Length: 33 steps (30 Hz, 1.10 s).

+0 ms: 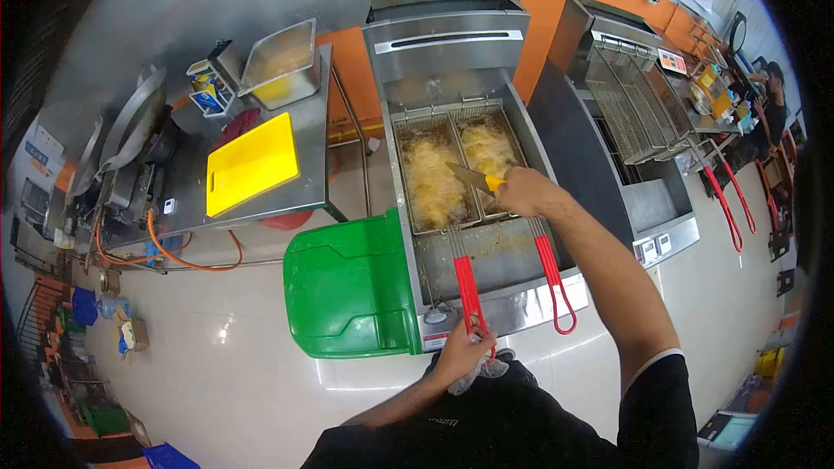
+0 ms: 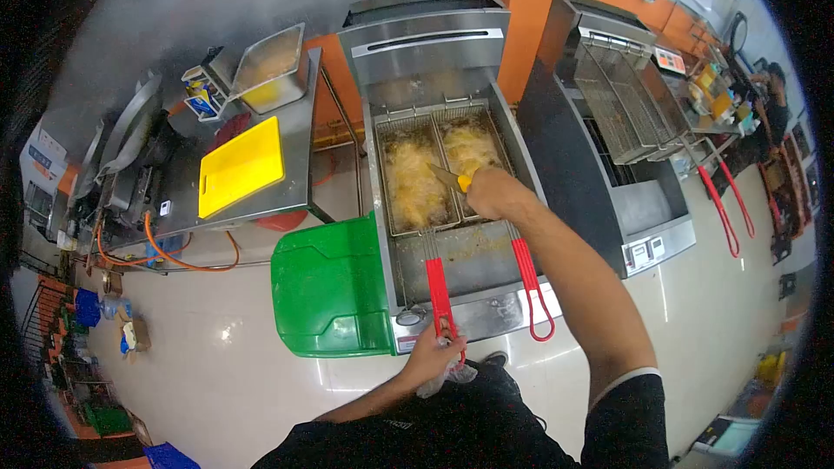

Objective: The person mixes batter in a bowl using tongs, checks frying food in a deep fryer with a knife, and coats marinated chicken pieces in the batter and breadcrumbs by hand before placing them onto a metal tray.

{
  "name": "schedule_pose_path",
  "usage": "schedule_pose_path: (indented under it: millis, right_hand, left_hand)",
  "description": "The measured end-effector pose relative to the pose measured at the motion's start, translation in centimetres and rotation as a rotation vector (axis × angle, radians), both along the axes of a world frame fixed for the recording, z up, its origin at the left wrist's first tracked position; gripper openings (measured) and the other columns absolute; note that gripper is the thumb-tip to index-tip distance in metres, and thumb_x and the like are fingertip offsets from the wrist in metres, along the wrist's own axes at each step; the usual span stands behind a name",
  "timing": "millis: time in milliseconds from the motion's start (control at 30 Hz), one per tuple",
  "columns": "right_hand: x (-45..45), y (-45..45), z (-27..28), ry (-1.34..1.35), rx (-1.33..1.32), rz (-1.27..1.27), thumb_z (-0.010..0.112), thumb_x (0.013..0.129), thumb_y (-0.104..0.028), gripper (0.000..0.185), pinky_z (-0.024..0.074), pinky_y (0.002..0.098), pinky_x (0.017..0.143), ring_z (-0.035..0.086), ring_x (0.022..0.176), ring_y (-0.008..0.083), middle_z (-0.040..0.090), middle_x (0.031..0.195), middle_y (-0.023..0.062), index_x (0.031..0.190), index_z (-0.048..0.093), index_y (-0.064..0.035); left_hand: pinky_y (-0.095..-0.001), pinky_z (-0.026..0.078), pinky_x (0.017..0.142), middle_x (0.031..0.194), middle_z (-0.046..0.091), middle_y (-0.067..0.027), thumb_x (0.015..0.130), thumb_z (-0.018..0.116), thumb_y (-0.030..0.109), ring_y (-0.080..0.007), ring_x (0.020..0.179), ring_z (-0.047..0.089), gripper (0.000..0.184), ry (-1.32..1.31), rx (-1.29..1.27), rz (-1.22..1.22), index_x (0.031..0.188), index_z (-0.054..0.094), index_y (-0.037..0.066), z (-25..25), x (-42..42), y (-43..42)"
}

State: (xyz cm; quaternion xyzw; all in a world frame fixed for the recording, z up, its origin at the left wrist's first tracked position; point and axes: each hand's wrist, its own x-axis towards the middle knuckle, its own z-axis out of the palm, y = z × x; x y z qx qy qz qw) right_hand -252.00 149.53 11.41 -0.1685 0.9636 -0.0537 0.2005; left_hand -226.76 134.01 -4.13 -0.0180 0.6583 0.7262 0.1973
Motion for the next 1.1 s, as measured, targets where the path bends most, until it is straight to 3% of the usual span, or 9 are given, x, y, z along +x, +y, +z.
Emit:
schedule_pose_path:
  millis: [100,133,233,533,633,733,900,1000,1100]
  right_hand:
    - [-2.0,-0.3,-4.5,-0.093,-0.195,-0.297,0.052,0.083,-0.016,0.029,0.052,0.0445,0.069,0.067,0.074,0.0388,0.066,0.077,0.0271,0.084,0.067,0.0082]
    - [-3.5,0.9,-8.0,0.057,-0.128,0.016,0.049,0.084,-0.016,0.031,0.0512,0.0425,0.056,0.067,0.061,0.0338,0.064,0.069,0.0258,0.085,0.065,0.0104]
    - [-2.6,-0.3,-5.5,-0.293,-0.4,-0.518,0.046,0.085,-0.016,0.03,0.0468,0.0401,0.045,0.063,0.053,0.0276,0.062,0.063,0.0211,0.085,0.065,0.0069]
    - [-0.4,2.4,-1.3,-0.41,-0.58,-0.53,0.047,0.092,-0.023,0.029,0.0408,0.0348,0.04,0.051,0.046,0.0181,0.055,0.061,0.009,0.096,0.06,0.0034]
    - [0.1,2.2,-1.4,-0.36,-0.531,-0.494,0.046,0.092,-0.023,0.03,0.0421,0.0348,0.042,0.052,0.046,0.0178,0.057,0.065,0.0109,0.096,0.061,0.0032]
    - [0.4,2.1,-0.9,-0.303,-0.433,-0.39,0.048,0.092,-0.023,0.032,0.0492,0.0395,0.054,0.062,0.057,0.0272,0.063,0.074,0.0181,0.1,0.062,0.0041]
    - [0.6,2.5,-1.2,0.014,-0.259,-0.219,0.048,0.092,-0.025,0.036,0.0486,0.0461,0.082,0.063,0.089,0.0423,0.065,0.091,0.0282,0.102,0.063,0.006]
    - [1.8,4.2,-0.1,0.105,-0.259,-0.266,0.049,0.092,-0.024,0.035,0.0471,0.0476,0.086,0.062,0.096,0.0433,0.064,0.096,0.0298,0.1,0.063,0.0072]
    - [3.2,6.7,2.3,0.115,-0.274,-0.324,0.051,0.091,-0.022,0.031,0.0469,0.0477,0.087,0.061,0.097,0.0431,0.064,0.098,0.0291,0.101,0.063,0.0056]
  left_hand:
    - [-0.0291,0.048,0.072,0.084,0.056,-0.0036,0.082,0.071,0.009,-0.0125,0.079,0.057,0.023,-0.031,0.073,0.029,0.094,0.051,0.004,-1.7,0.3,0.2]
    - [-0.0294,0.048,0.072,0.085,0.056,-0.0035,0.082,0.071,0.009,-0.0126,0.079,0.057,0.024,-0.06,0.083,0.013,0.094,0.051,0.004,-2.2,0.3,0.2]
    - [-0.0303,0.048,0.075,0.086,0.057,-0.0033,0.081,0.071,0.01,-0.0129,0.083,0.057,0.025,-0.069,0.054,-0.021,0.095,0.052,0.004,-2.0,-0.1,-0.1]
    - [-0.0303,0.049,0.076,0.088,0.06,-0.0042,0.082,0.071,0.009,-0.0134,0.085,0.06,0.022,-0.054,0.108,-0.023,0.095,0.054,0.004,-2.2,-0.4,0.2]
    - [-0.0299,0.05,0.074,0.088,0.061,-0.0041,0.084,0.069,0.008,-0.0135,0.084,0.061,0.02,-0.06,0.1,-0.02,0.097,0.053,0.004,-2.5,-0.7,0.6]
    - [-0.0289,0.05,0.072,0.088,0.06,-0.0036,0.088,0.065,0.007,-0.0135,0.081,0.061,0.018,-0.053,0.078,-0.036,0.1,0.052,0.005,-1.4,-0.9,0.4]
    - [-0.03,0.051,0.074,0.092,0.061,-0.0049,0.088,0.067,0.012,-0.0145,0.086,0.061,0.024,-0.064,0.088,-0.044,0.105,0.051,0.005,-1.5,-1.0,0.4]
    - [-0.0333,0.049,0.074,0.095,0.06,-0.0096,0.083,0.074,0.018,-0.0179,0.09,0.062,0.04,0.007,-0.076,0.034,0.11,0.048,0.003,-1.3,-0.5,0.2]
    - [-0.0353,0.049,0.076,0.097,0.058,-0.0118,0.079,0.076,0.018,-0.0223,0.091,0.061,0.052,0.104,-0.472,0.038,0.118,0.045,0.002,7.0,-0.3,-1.6]
